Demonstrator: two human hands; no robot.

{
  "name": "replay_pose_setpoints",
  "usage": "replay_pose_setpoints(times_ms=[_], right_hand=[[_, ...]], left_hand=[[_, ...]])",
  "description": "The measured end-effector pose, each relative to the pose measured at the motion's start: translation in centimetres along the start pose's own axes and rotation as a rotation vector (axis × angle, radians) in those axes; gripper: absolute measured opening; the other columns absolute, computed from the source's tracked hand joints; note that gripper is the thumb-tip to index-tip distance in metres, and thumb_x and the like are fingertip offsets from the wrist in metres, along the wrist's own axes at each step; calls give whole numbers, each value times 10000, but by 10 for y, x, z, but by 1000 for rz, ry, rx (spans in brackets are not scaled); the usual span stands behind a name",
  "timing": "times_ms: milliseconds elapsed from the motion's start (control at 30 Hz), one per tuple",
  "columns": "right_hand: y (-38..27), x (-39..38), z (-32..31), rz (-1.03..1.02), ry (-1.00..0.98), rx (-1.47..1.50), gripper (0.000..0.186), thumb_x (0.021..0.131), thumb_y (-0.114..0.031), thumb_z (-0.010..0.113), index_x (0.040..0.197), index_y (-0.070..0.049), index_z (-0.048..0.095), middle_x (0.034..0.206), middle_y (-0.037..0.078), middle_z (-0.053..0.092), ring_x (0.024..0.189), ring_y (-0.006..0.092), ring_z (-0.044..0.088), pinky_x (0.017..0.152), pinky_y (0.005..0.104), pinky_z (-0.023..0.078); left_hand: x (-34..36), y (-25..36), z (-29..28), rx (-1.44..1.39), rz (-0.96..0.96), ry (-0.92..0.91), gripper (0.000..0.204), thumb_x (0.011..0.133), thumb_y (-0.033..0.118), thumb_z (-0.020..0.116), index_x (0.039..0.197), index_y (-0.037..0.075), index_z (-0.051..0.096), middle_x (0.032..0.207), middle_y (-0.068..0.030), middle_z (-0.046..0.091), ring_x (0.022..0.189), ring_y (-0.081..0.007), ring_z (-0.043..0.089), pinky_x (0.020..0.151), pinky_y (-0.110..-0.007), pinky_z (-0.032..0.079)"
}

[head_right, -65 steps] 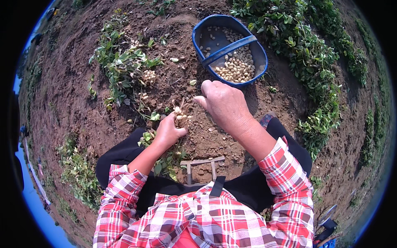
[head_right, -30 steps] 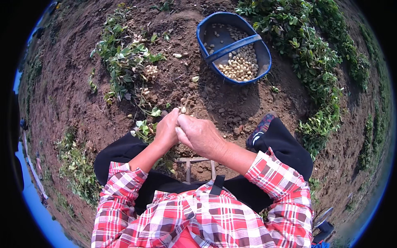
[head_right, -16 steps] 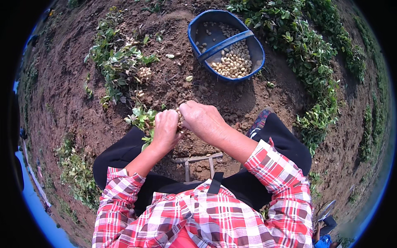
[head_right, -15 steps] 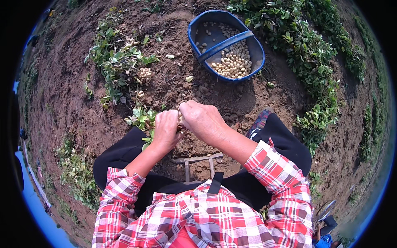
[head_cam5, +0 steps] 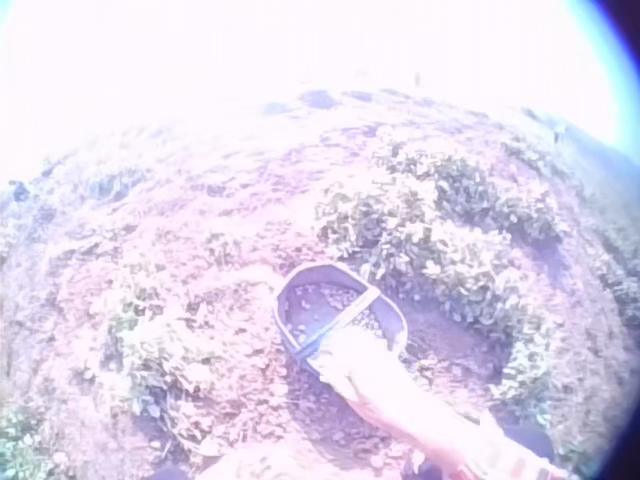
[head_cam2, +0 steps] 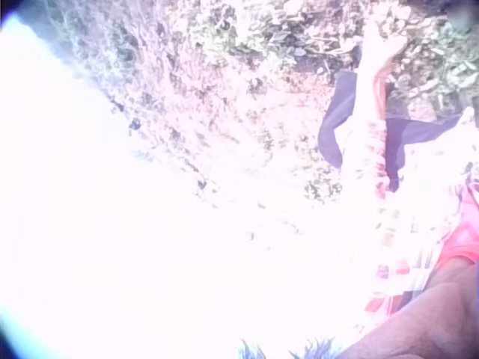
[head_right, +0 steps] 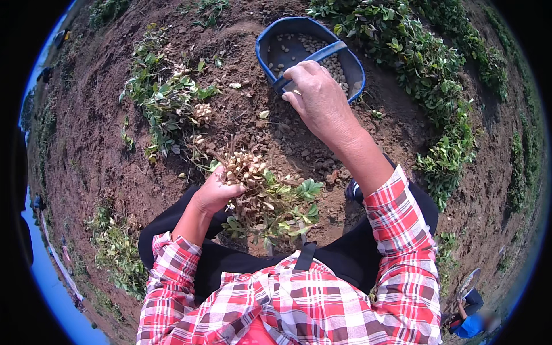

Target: The person sits on the ground in a field and pulls peanuts from uprooted peanut plants. The person places the harvested peanuts into a blue basket nearby.

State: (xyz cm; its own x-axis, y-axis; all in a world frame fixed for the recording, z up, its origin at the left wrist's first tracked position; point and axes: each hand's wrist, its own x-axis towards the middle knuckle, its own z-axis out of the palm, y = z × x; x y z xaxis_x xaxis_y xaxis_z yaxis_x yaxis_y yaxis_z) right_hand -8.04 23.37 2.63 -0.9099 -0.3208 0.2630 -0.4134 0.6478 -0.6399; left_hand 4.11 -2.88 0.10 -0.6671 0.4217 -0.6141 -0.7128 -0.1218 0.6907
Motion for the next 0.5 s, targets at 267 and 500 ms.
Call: replay_pose_setpoints(times_ms=[267, 500], right_hand=[[-18, -17, 19, 15, -321, 36, 284, 822, -83, 705, 1067, -16, 577, 1023, 123, 579, 911, 262, 604, 791, 355, 504], [-39, -10, 25, 63, -408, 120, 293, 795, -81, 711, 1042, -4, 574, 1030, 176, 580, 960, 366, 595, 818, 429, 486]], left_hand=[[-6, 35, 9, 189, 60, 168, 488, 772, 51, 669, 1244, 3, 554, 1148, -67, 650, 1040, -128, 611, 935, -293, 475], [-122, 125, -51, -104, 685, 616, 370, 824, 94, 600, 1183, 5, 593, 1011, -73, 678, 859, -159, 660, 774, -308, 556]])
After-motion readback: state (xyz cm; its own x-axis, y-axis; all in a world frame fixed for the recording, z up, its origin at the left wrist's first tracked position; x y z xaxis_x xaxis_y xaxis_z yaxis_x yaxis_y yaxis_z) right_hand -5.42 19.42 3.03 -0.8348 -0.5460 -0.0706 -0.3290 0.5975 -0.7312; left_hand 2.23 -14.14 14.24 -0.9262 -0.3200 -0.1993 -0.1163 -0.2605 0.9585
